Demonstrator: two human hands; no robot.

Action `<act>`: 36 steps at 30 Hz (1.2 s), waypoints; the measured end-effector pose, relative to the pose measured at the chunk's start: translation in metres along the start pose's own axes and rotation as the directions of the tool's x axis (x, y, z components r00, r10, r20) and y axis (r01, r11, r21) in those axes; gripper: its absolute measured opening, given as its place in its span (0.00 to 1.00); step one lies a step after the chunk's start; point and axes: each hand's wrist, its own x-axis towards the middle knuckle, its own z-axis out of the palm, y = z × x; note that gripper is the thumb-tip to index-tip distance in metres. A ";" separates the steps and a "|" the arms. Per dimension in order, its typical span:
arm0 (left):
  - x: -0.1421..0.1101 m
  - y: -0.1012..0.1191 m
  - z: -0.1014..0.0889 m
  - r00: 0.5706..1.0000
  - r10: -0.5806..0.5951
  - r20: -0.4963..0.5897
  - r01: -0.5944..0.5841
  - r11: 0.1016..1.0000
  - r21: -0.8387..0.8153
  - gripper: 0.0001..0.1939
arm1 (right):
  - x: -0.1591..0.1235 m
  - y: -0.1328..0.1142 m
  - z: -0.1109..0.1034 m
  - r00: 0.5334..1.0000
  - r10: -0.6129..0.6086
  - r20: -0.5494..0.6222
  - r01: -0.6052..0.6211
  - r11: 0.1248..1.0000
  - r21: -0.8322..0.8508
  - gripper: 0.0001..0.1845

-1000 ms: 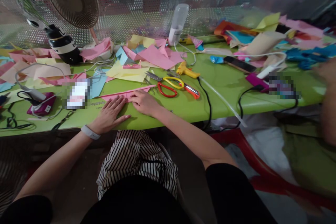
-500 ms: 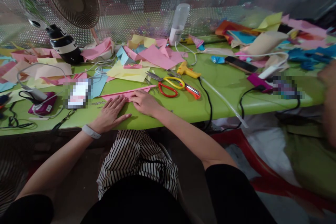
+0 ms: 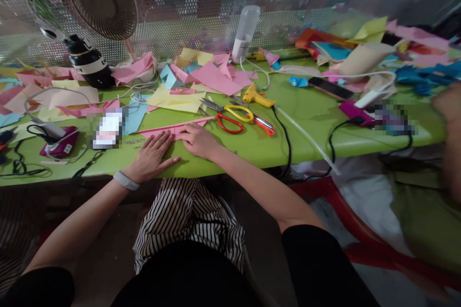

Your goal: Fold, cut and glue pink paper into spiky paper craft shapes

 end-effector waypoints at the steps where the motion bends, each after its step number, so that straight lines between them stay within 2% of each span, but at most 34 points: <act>1: 0.000 0.000 0.000 1.000 0.001 0.001 -0.001 1.000 -0.001 0.44 | 0.000 0.000 0.000 1.000 -0.001 0.000 0.001 1.000 0.000 0.18; 8: 0.001 0.001 -0.002 1.000 -0.016 0.009 0.016 0.999 -0.032 0.44 | 0.001 -0.006 -0.004 1.000 -0.025 0.017 0.025 1.000 -0.004 0.18; 13: 0.001 0.002 -0.003 1.000 -0.010 -0.010 0.010 0.999 -0.037 0.44 | 0.000 -0.012 -0.008 0.994 -0.096 0.044 0.099 0.991 -0.084 0.18; 18: 0.001 -0.001 -0.005 1.000 0.001 0.008 -0.001 0.998 -0.059 0.44 | 0.000 -0.010 -0.005 0.992 -0.116 0.059 0.122 0.985 -0.124 0.18; 29: 0.000 -0.003 -0.007 1.000 0.003 0.027 -0.001 0.998 -0.066 0.45 | 0.004 -0.006 -0.004 0.967 -0.181 0.177 0.215 0.957 -0.195 0.15; 33: 0.000 -0.004 -0.008 0.999 0.003 0.049 0.001 0.998 -0.070 0.47 | 0.005 -0.009 -0.009 0.972 -0.154 0.179 0.185 0.967 -0.176 0.15; 36: 0.001 -0.005 -0.008 0.998 0.001 0.068 0.004 0.998 -0.066 0.48 | 0.015 -0.016 -0.017 0.992 -0.033 0.122 0.047 0.993 -0.112 0.13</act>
